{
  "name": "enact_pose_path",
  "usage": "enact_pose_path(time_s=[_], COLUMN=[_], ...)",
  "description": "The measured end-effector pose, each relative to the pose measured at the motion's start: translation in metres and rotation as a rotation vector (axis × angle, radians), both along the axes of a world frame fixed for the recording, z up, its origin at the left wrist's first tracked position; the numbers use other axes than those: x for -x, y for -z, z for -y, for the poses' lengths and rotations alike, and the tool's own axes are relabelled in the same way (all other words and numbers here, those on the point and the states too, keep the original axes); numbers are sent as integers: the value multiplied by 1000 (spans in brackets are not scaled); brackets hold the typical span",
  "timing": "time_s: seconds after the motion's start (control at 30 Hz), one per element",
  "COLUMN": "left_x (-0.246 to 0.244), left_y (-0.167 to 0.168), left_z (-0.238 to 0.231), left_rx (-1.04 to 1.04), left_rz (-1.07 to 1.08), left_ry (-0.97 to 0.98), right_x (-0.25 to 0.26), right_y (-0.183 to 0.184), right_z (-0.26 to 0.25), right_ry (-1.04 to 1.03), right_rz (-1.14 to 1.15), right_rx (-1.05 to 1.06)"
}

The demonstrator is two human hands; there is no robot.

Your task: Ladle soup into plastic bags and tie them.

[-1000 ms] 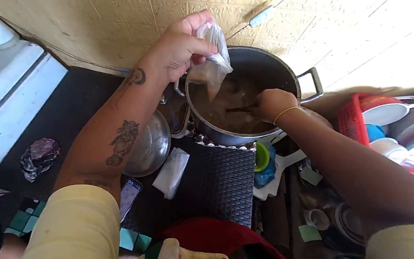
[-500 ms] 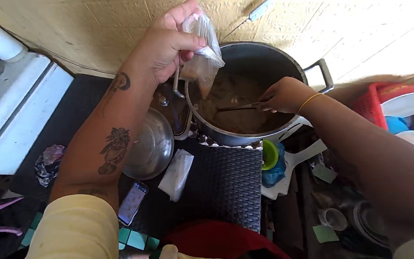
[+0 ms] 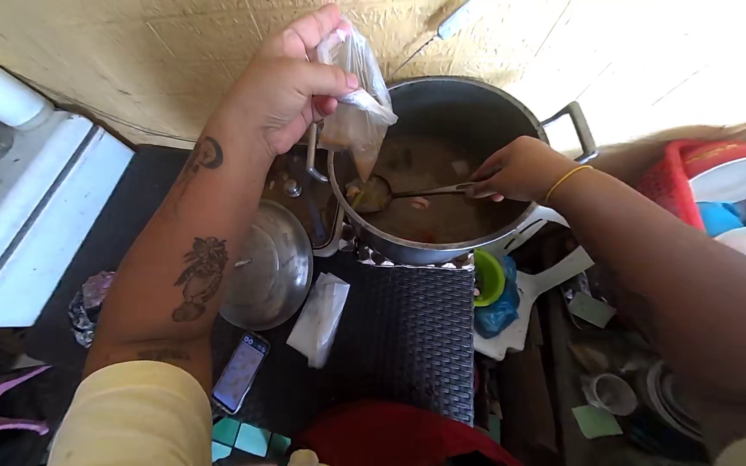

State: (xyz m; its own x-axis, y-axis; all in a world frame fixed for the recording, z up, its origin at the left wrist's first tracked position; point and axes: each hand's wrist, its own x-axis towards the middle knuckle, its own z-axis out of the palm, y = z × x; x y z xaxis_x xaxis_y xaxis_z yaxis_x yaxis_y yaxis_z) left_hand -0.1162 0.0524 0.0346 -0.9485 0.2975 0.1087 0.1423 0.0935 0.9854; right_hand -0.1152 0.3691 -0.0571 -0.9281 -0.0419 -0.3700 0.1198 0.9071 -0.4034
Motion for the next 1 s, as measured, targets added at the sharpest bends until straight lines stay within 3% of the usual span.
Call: enact_pose_path(time_s=[0.33,0.63,0.83,1.0], left_x=[5,12,15,15], left_y=[4,50,72,73], left_z=[-8,-41,-81,-102], left_rx=[102,287,325,284], left_rz=[57,192,240,250], left_ry=[-27,-26,-43,-126], right_x=[-19,-41,-58,-93], right_y=[-50,-114,-147,-137], right_z=[-37,-62,-38,9], right_ry=[111,204,110,-127], right_rz=[-77,-188,-293,-508], right_rx=[-36,-113,-178,-470])
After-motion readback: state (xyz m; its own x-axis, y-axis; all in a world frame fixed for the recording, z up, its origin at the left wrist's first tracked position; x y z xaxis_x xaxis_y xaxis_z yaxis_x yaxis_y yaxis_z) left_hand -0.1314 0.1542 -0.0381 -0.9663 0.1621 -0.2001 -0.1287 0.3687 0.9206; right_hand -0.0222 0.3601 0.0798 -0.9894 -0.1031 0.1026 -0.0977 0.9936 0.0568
